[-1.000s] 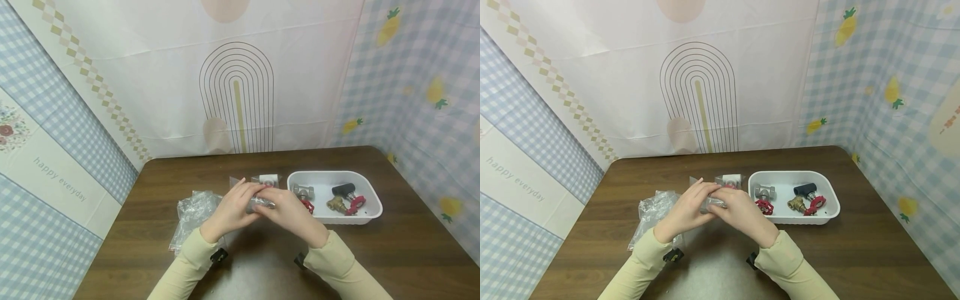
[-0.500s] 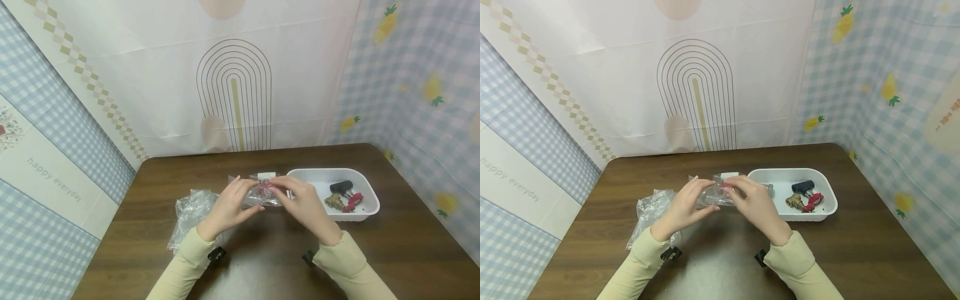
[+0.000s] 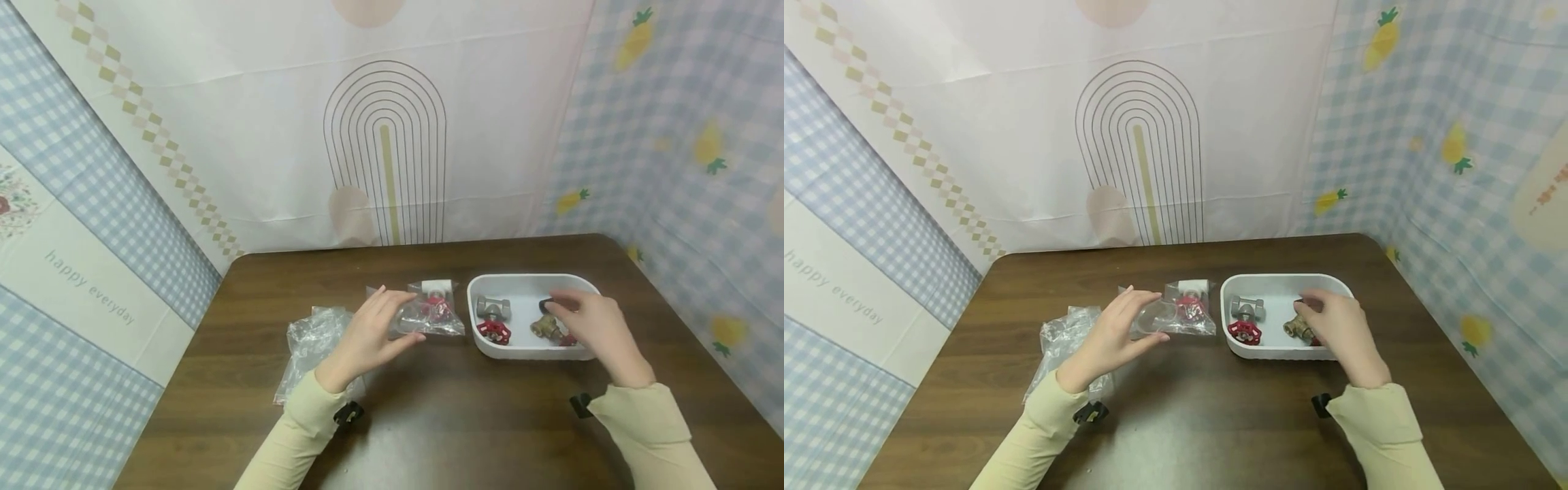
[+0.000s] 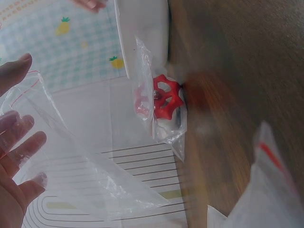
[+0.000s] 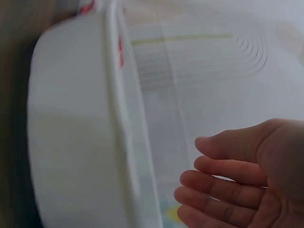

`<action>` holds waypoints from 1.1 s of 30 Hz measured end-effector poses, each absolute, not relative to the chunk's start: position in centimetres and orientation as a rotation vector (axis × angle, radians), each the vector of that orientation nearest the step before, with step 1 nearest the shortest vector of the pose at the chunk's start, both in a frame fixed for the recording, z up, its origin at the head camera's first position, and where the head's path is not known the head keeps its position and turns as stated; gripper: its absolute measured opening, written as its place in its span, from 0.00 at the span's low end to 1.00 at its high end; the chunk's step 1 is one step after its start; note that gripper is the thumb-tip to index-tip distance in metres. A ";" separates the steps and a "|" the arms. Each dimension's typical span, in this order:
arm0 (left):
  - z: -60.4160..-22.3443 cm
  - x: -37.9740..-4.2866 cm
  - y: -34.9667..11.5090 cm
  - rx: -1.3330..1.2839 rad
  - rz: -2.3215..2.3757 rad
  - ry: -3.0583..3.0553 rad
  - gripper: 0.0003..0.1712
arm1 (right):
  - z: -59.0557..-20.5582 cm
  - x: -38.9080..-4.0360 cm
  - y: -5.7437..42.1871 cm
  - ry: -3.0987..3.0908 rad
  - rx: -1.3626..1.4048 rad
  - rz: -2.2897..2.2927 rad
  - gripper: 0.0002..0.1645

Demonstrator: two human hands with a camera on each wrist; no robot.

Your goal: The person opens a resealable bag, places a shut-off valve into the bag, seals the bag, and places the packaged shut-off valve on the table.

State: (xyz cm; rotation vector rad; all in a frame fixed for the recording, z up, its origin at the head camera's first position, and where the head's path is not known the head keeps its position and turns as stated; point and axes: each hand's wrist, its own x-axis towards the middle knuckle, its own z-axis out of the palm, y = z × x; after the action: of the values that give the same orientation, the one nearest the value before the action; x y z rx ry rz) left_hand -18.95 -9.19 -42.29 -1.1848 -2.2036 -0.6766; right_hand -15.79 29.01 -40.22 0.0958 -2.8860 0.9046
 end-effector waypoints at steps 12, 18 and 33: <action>-42.4 -18.7 -9.5 -1.174 -0.657 -2.220 0.38 | -41.2 -17.1 31.6 -3.280 0.151 0.613 0.16; -42.5 -18.6 -9.3 -1.168 -0.651 -2.224 0.38 | -42.2 -17.4 31.6 -3.316 0.265 0.554 0.17; -42.6 -18.6 -9.3 -1.173 -0.679 -2.240 0.38 | -43.3 -17.3 32.0 -3.253 0.148 0.671 0.22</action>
State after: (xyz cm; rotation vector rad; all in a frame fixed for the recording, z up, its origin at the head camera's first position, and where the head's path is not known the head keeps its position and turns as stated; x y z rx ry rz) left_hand -18.55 -9.26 -42.60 -1.1730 -2.2397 -0.6790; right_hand -17.33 31.95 -43.25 0.1482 -3.2532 0.6707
